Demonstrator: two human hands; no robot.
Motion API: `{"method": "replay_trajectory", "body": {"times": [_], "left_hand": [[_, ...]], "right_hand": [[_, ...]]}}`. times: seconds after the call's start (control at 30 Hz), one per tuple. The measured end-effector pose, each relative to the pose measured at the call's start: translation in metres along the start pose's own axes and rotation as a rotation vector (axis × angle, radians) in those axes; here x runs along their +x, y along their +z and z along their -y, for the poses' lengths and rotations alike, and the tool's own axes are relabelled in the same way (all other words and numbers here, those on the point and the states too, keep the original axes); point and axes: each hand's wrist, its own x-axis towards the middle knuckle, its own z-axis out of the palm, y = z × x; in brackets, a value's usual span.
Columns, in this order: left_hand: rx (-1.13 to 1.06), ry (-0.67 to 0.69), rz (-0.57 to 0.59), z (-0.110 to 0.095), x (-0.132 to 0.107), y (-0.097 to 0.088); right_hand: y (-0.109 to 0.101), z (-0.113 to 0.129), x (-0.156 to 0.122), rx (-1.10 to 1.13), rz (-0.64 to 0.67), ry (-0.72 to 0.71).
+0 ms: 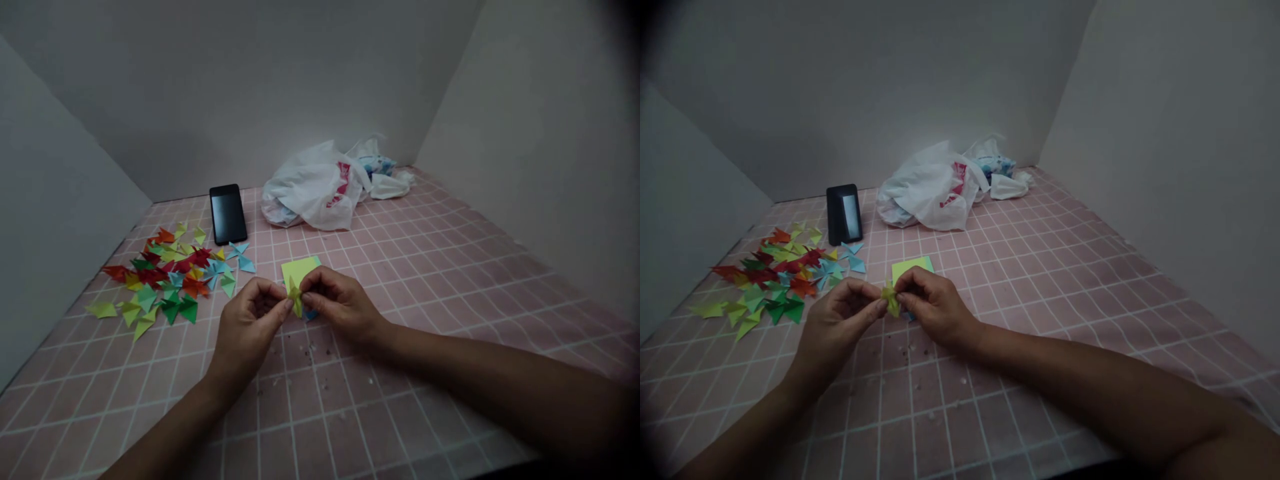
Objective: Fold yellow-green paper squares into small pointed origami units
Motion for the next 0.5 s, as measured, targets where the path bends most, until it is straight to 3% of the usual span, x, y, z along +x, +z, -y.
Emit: {"method": "replay_trajectory", "body": {"times": [0.3, 0.5], "left_hand": [[-0.277, -0.102, 0.051, 0.0048, -0.0002, -0.0001], [-0.224, -0.072, 0.067, 0.0037, 0.0017, -0.0005]], "right_hand": [[0.0021, 0.0004, 0.0042, 0.197, -0.009, 0.095], [0.0026, 0.0016, 0.0037, 0.342, -0.048, 0.197]]}}
